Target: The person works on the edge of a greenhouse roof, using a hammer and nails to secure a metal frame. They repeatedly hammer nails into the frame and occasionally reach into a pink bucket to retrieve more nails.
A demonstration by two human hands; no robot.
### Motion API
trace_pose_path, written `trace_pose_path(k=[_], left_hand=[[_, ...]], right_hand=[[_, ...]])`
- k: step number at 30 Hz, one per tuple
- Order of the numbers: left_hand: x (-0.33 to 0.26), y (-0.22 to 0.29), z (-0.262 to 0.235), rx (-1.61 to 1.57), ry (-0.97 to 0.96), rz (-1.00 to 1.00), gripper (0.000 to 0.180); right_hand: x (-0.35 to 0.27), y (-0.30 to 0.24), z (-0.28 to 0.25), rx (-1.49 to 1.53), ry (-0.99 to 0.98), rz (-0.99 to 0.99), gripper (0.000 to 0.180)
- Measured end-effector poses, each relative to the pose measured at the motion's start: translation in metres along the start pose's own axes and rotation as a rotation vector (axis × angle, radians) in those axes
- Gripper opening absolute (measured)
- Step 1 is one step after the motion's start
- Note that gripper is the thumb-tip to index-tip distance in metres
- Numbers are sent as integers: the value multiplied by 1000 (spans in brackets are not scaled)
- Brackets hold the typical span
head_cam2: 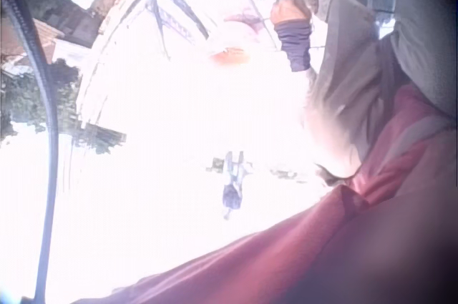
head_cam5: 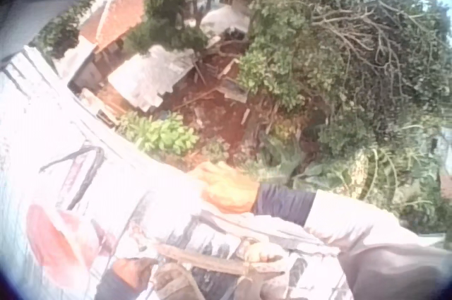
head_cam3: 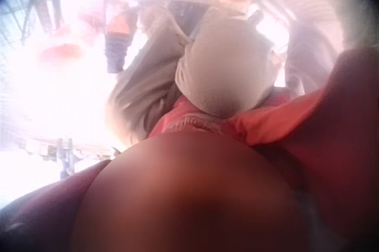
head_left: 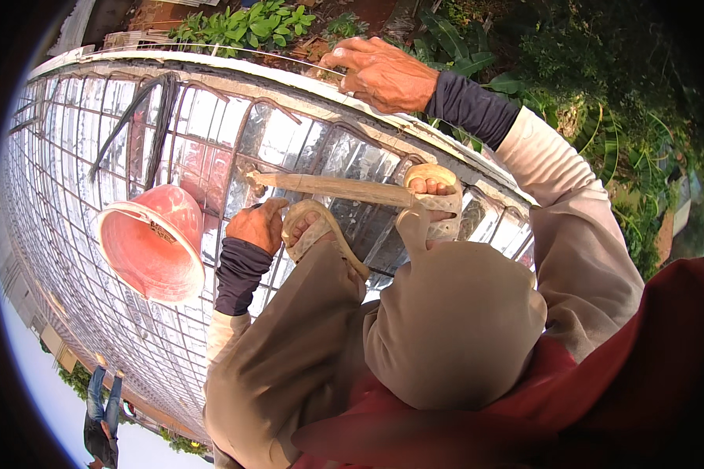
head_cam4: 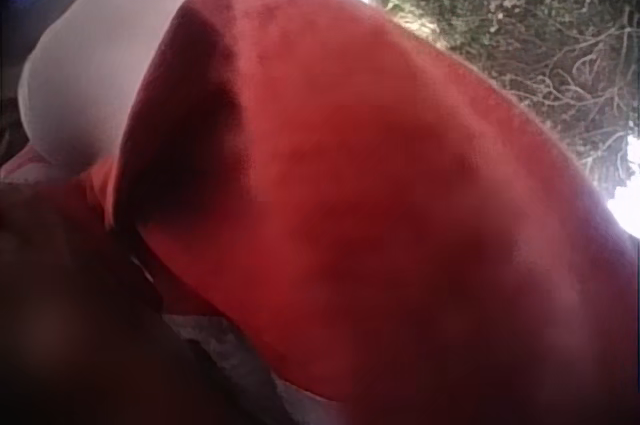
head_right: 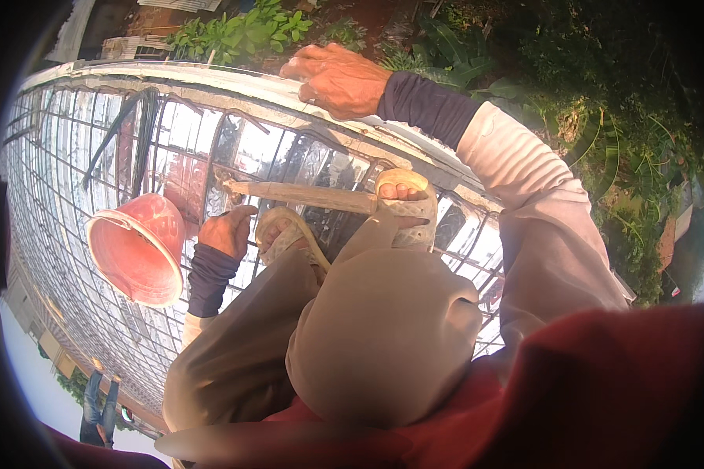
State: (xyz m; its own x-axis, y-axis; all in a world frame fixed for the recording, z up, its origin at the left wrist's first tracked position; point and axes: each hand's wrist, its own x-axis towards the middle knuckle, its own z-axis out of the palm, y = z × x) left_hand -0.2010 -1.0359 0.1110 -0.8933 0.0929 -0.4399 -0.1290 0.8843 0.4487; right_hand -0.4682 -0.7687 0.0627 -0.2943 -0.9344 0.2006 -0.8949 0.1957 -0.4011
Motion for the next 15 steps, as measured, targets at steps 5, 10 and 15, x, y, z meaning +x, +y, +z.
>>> trace_pose_path(k=[5,10,15], left_hand=[[14,8,-10,-30,-17,49,21],[16,12,-17,36,-113,58,26],[5,1,-17,146,-149,46,27]], right_hand=[[-4,15,7,74,46,1,13],[6,13,18,27,157,-72,11],[14,14,13,61,175,-130,13]])
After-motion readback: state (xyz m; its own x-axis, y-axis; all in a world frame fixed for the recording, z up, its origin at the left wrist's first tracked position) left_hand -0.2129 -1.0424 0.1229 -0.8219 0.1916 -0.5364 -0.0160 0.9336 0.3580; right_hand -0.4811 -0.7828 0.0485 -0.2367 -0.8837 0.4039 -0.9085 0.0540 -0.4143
